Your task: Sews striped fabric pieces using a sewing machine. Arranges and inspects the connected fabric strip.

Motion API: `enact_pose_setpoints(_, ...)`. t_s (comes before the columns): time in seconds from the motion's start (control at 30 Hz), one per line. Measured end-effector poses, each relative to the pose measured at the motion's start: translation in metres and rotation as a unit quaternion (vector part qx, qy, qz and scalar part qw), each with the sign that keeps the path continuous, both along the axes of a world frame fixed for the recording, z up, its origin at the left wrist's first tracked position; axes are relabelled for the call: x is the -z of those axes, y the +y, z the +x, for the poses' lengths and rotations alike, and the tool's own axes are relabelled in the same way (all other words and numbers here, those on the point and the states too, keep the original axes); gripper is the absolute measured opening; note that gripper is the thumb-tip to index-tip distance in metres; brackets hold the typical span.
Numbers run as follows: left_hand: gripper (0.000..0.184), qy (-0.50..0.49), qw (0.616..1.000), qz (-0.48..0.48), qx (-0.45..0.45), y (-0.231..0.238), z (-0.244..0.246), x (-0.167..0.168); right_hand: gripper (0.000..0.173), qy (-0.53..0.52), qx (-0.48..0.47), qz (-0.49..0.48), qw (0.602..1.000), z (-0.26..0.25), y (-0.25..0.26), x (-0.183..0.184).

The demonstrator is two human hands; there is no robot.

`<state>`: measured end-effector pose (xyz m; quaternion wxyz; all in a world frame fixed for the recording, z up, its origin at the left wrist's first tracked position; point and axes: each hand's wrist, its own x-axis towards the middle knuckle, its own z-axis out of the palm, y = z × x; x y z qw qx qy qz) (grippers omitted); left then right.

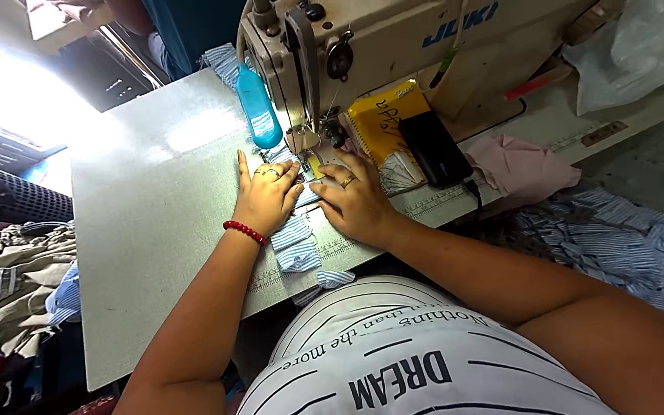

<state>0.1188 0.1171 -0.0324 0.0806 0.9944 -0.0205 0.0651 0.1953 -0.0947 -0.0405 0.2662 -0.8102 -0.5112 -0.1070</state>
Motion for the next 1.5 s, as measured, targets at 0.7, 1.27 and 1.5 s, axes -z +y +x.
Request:
enact_pose_setpoints(0.7, 0.044, -0.03, 0.993, -0.111, 0.009, -0.027, -0.023, 0.002, 0.045, 0.057, 0.018, -0.088, 0.994, 0.003, 0.003, -0.002)
enact_pose_setpoints(1.27, 0.047, -0.045, 0.997, -0.056, 0.017, -0.018, -0.014, 0.003, 0.047, 0.043, 0.03, -0.115, 0.992, 0.004, 0.008, -0.002)
enact_pose_setpoints(1.5, 0.05, -0.031, 0.999, -0.031, 0.012, -0.011, -0.01, 0.003, 0.048, 0.057, 0.023, -0.122, 0.991, 0.004, 0.007, -0.004)
